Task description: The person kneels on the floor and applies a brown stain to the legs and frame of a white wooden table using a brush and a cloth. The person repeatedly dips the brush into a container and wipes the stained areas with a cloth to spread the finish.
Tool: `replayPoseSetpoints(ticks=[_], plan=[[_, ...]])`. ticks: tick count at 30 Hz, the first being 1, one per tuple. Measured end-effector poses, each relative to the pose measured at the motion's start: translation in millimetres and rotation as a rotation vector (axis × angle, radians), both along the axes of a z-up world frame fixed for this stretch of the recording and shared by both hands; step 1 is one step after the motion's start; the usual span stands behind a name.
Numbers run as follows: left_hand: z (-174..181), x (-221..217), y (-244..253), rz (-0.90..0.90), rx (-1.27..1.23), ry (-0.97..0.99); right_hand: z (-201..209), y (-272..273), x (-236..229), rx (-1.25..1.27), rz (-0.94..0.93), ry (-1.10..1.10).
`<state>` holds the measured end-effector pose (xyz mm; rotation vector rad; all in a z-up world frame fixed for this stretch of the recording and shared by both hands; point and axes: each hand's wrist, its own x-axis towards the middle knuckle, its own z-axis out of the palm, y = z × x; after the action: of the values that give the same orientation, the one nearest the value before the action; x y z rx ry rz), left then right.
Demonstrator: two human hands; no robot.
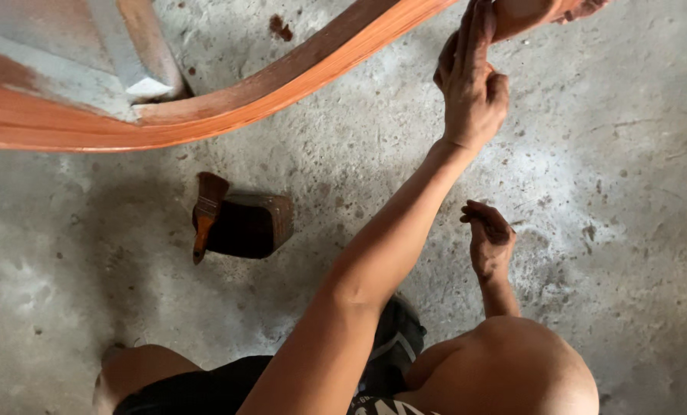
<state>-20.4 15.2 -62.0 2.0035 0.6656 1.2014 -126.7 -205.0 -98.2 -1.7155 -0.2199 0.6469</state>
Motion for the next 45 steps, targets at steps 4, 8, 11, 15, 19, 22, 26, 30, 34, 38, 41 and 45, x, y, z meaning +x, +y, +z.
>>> replayPoseSetpoints(ticks=[4,8,11,15,19,22,26,30,34,38,41,45], plan=[[-61.2,6.7,11.3,0.030,-0.105,-0.001,-1.8,-0.9,5.8,-0.022,0.008,-0.018],[-135.3,8.5,20.1,-0.066,-0.455,0.147,-8.7,-8.3,7.8,-0.034,0.004,-0.031],[-166.5,12.1,9.5,-0.106,-0.671,0.092,-16.4,-15.3,11.7,-0.057,-0.024,-0.036],[-161.2,-13.8,-23.8,-0.272,-1.138,0.001,-27.0,-14.8,15.7,0.098,-0.049,-0.065],[-116.5,-82.3,-52.3,-0.494,-1.347,-0.337,-20.0,22.0,31.9,0.245,-0.198,-0.066],[-81.9,-129.4,-37.5,-0.501,-1.236,-0.276,4.7,54.9,31.3,0.353,-0.177,0.187],[-43.7,-172.6,4.9,-0.510,-0.966,0.128,33.0,87.0,14.5,0.444,0.030,0.265],[-18.4,-180.3,20.1,-0.513,-0.957,0.423,36.6,89.0,2.2,0.377,0.064,0.192],[7.7,-189.5,13.2,-0.346,-0.368,0.525,27.0,85.8,-18.9,0.613,-0.095,0.093],[44.3,-223.4,33.7,-0.464,-0.174,0.520,42.6,97.3,-10.2,0.534,-0.401,0.092],[73.8,-261.9,54.8,-0.520,0.031,0.528,82.7,110.0,7.7,0.461,-0.449,-0.057],[120.5,-325.2,79.2,-0.594,0.102,0.700,152.3,130.8,42.2,0.557,-0.467,-0.356]])
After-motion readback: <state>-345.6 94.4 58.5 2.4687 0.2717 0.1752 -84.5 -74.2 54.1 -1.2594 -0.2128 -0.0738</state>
